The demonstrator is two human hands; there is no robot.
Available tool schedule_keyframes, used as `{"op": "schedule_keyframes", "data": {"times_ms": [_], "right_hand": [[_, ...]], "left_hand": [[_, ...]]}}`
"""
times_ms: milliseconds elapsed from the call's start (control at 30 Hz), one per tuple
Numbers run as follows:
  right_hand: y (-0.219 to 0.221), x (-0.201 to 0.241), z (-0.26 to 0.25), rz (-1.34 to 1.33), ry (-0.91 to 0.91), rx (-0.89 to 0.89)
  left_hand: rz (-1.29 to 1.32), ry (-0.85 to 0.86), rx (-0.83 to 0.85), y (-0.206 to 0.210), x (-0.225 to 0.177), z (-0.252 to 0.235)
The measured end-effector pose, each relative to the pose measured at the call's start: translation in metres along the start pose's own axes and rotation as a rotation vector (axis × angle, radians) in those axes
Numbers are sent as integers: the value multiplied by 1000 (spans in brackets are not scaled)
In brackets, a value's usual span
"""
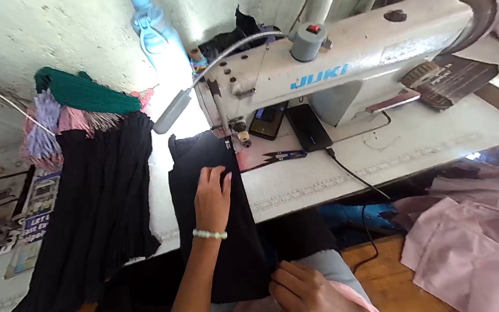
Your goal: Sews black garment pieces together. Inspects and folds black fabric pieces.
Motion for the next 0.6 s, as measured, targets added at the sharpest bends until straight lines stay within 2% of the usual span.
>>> {"op": "schedule_keyframes", "data": {"times_ms": [100,200,433,533,600], "right_hand": [[4,-5,-1,-51,57,58],[13,-6,2,-55,58,42],[-1,2,-8,-89,8,-28],[1,1,-6,-100,27,-27],[9,1,-6,-88,29,-2]], "left_hand": [[-67,-107,-160,-36,25,30],[-67,-249,-123,-38,41,53],[-11,-152,-147,-70,31,40],[-113,-191,-72,-64,30,35],[-184,-138,-89,-54,19,31]]}}
Point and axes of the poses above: each hand's wrist, its own z-axis away from the middle knuckle, its own y-axis out of the palm, x = y × z, the point moved 7 cm from there along -z, towards the middle knuckle, and after that the axes turned 6 degrees about z, right-handed, at the moved point
